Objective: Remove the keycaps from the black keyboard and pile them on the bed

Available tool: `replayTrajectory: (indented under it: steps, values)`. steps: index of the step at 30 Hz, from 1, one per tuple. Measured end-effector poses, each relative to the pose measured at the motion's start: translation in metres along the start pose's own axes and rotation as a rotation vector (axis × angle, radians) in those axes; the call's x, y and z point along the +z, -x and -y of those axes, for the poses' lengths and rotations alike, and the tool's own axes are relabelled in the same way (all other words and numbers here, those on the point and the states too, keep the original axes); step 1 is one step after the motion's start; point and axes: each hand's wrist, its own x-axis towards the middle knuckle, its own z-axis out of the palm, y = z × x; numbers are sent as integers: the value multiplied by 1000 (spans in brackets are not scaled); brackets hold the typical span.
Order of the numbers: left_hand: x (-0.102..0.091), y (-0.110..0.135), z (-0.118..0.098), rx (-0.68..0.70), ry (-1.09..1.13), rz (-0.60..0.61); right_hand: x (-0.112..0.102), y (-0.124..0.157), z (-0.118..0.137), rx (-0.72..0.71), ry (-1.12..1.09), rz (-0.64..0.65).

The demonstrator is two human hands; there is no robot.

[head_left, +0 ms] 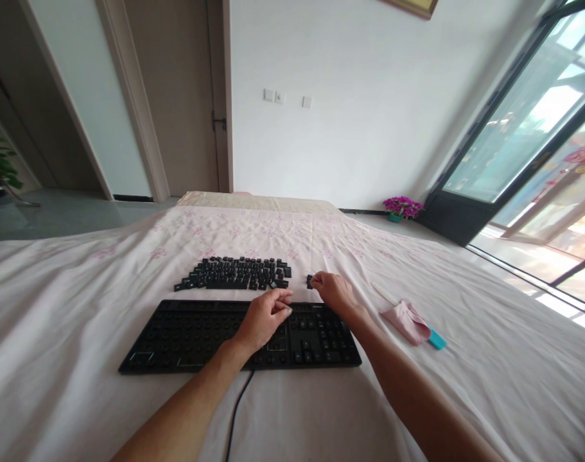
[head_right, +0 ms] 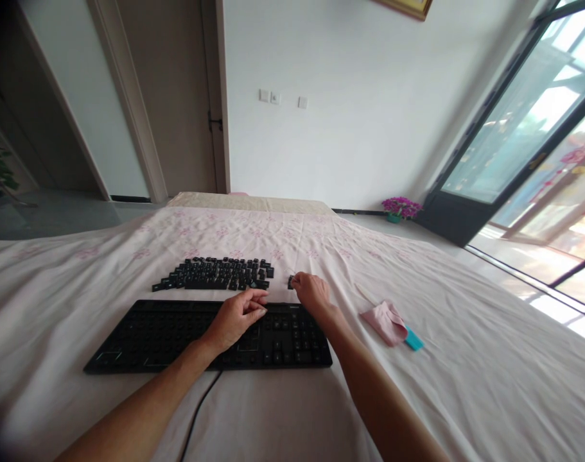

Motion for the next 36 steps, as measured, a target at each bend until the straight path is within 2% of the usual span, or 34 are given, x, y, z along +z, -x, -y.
replayTrajectory:
  steps: [11, 16, 18, 21, 23, 26, 30, 36]
  values:
    - [1, -1, 3, 20, -13, 5, 8, -2, -3, -15, 23, -17]
    - [1, 0, 2, 25, -12, 9, -1, 4, 0, -44, -43, -89]
    - [0, 0, 2, 27, -8, 15, -11, 9, 3, -130, -133, -117]
    - [1, 0, 0, 30, -25, 19, -28, 20, 9, -348, -211, -143]
    - [1, 1, 0, 41, -61, 26, -37, 28, 13, -378, -244, -172]
    - [2, 2, -1, 71, -125, 50, -41, 40, 20, -366, -455, -133]
    - [2, 4, -3, 116, -175, 88, -33, 52, 26, -318, -756, 19]
    - [3, 5, -2, 116, -228, 121, -19, 60, 28, -309, -884, 139]
